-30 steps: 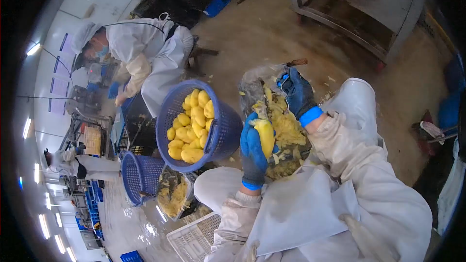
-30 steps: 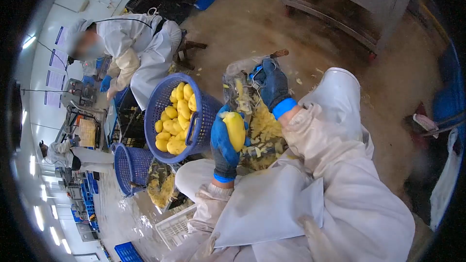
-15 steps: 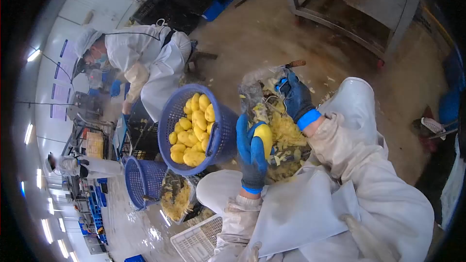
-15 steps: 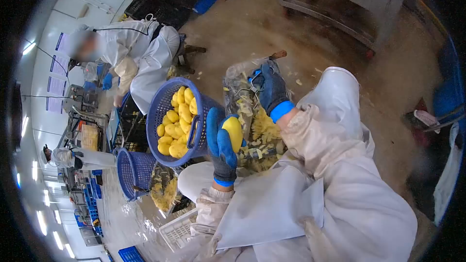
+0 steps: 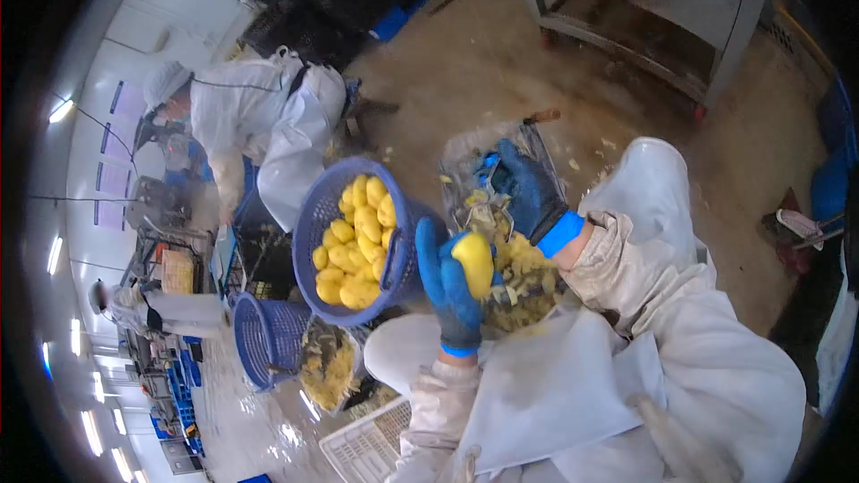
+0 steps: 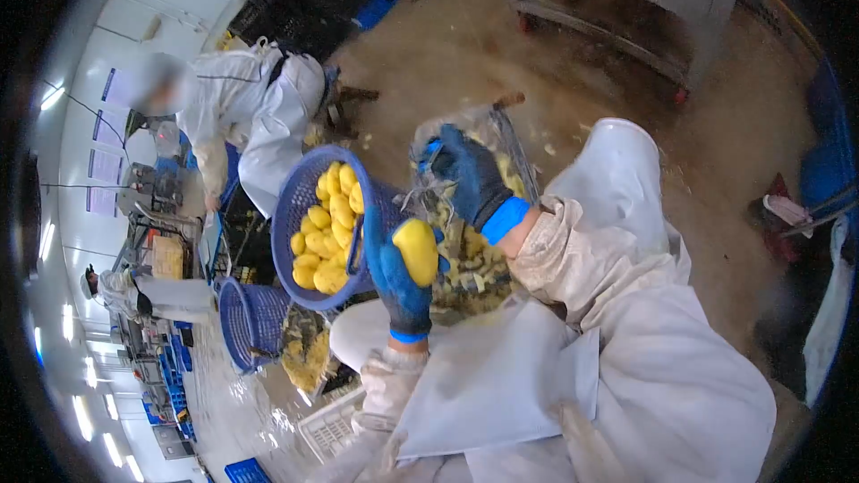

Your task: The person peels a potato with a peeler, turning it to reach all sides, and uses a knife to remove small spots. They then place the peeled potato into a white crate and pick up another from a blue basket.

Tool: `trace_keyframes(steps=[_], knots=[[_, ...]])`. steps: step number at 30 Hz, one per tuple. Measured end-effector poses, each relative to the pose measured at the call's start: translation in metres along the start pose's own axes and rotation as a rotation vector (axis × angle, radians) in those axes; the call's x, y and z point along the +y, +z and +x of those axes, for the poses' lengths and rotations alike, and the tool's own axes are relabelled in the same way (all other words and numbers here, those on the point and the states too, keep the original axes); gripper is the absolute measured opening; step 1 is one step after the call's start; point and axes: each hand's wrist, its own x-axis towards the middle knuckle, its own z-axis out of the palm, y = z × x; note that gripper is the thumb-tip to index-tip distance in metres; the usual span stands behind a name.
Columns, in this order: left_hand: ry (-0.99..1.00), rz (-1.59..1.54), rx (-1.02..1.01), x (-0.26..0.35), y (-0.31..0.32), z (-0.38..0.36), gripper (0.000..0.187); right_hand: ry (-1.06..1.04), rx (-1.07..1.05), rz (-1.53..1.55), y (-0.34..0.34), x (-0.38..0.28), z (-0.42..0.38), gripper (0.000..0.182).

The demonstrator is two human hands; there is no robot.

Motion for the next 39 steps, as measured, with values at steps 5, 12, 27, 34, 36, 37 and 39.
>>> trace_keyframes(steps=[5,12,27,34,36,37,39], knots=[[-0.138,-0.146,-0.122,0.017,0.005,0.006,0.060,-0.131,0.004,-0.375,-0.043,0.007,0.037,0.028],[-0.480,-0.469,-0.102,-0.006,0.004,0.002,0.050,-0.231,0.042,-0.677,-0.025,-0.007,0.024,0.033],[-0.902,-0.992,-0.198,-0.003,0.008,0.011,0.051,-0.103,-0.026,-0.603,-0.025,-0.024,0.018,0.032],[-0.781,-0.803,-0.049,-0.018,0.010,0.010,0.045,-0.261,-0.073,-0.636,-0.042,0.000,0.016,0.030],[-0.835,-0.971,-0.117,-0.007,0.006,0.016,0.043,-0.274,-0.043,-0.509,-0.052,-0.009,0.027,0.027],[-0.855,-0.987,-0.001,-0.004,0.007,0.016,0.041,-0.219,-0.010,-0.370,-0.048,-0.010,0.027,0.025],[-0.873,-0.979,0.049,-0.017,0.002,0.012,0.036,-0.157,-0.017,-0.459,-0.011,0.006,-0.018,0.025]])
